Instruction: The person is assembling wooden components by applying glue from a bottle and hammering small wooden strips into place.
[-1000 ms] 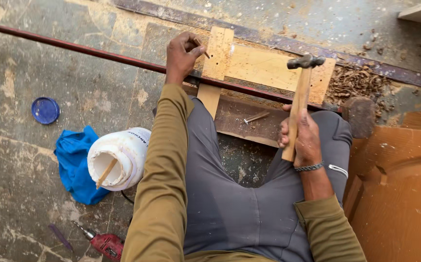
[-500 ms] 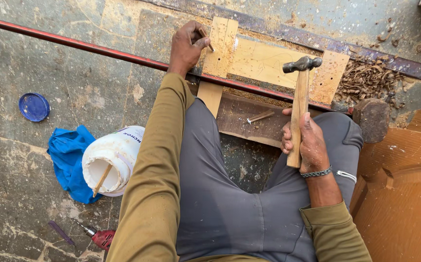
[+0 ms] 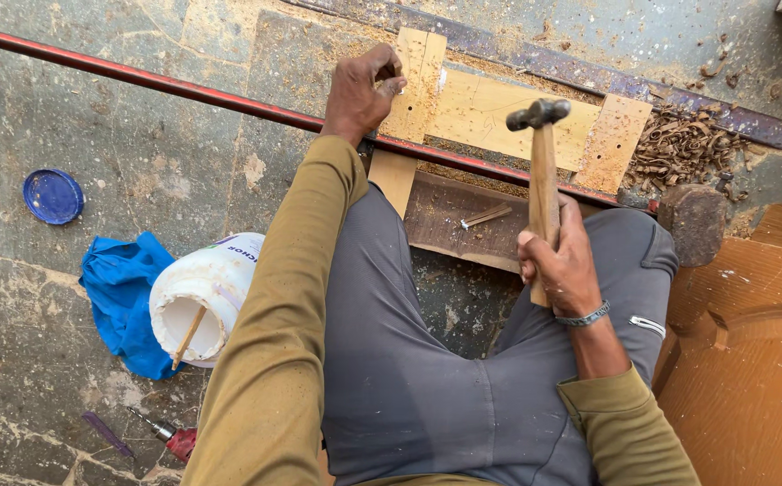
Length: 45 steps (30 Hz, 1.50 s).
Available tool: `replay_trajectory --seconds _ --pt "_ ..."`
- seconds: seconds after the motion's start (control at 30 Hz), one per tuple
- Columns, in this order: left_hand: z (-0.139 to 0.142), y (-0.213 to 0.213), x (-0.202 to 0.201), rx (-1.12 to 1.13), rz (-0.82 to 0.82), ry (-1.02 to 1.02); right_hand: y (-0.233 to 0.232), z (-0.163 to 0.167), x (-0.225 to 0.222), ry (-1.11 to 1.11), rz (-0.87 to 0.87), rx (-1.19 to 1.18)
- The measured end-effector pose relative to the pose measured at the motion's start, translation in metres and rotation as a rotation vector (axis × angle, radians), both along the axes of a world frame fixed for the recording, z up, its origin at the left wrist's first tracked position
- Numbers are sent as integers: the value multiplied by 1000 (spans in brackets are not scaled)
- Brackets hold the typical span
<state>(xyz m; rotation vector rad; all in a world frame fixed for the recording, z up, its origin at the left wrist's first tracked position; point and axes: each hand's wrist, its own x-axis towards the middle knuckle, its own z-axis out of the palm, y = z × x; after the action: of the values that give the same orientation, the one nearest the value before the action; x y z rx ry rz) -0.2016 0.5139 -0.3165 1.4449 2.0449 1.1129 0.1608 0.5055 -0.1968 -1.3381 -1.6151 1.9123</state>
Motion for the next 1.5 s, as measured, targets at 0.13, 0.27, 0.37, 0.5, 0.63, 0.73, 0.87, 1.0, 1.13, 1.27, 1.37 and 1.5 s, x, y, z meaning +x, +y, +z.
replay_trajectory --seconds 0.13,0.27,0.37,0.5,0.63,0.73,0.87,1.0,1.13,1.27,1.37,1.5 --pt "3 -3 0 81 -77 -14 23 -15 -25 12 261 250" --pt "12 -2 1 60 -47 78 43 -35 -70 -209 441 544" --pt "17 -3 0 84 3 -27 43 -43 -92 -140 444 664" --pt "19 -7 -3 151 -18 11 36 -46 -98 -40 383 598" --pt "19 -9 -4 129 -3 49 34 -47 -102 -321 479 450" --pt "18 -8 -4 80 -7 -16 35 -44 -101 -292 498 786" --pt "15 -10 -6 90 -14 -91 32 -40 -94 -14 309 592" --pt "15 -9 -6 95 -7 -31 28 -44 -96 -67 340 766" --pt "19 -6 -5 100 -4 -20 34 -47 -106 -345 445 708" --pt "16 -8 -7 124 12 -195 32 -42 -102 -162 347 715" --pt "9 -10 -7 158 -12 -137 19 -41 -99 77 239 757" --pt "9 -8 -5 141 5 -158 12 -46 -112 -252 370 889"
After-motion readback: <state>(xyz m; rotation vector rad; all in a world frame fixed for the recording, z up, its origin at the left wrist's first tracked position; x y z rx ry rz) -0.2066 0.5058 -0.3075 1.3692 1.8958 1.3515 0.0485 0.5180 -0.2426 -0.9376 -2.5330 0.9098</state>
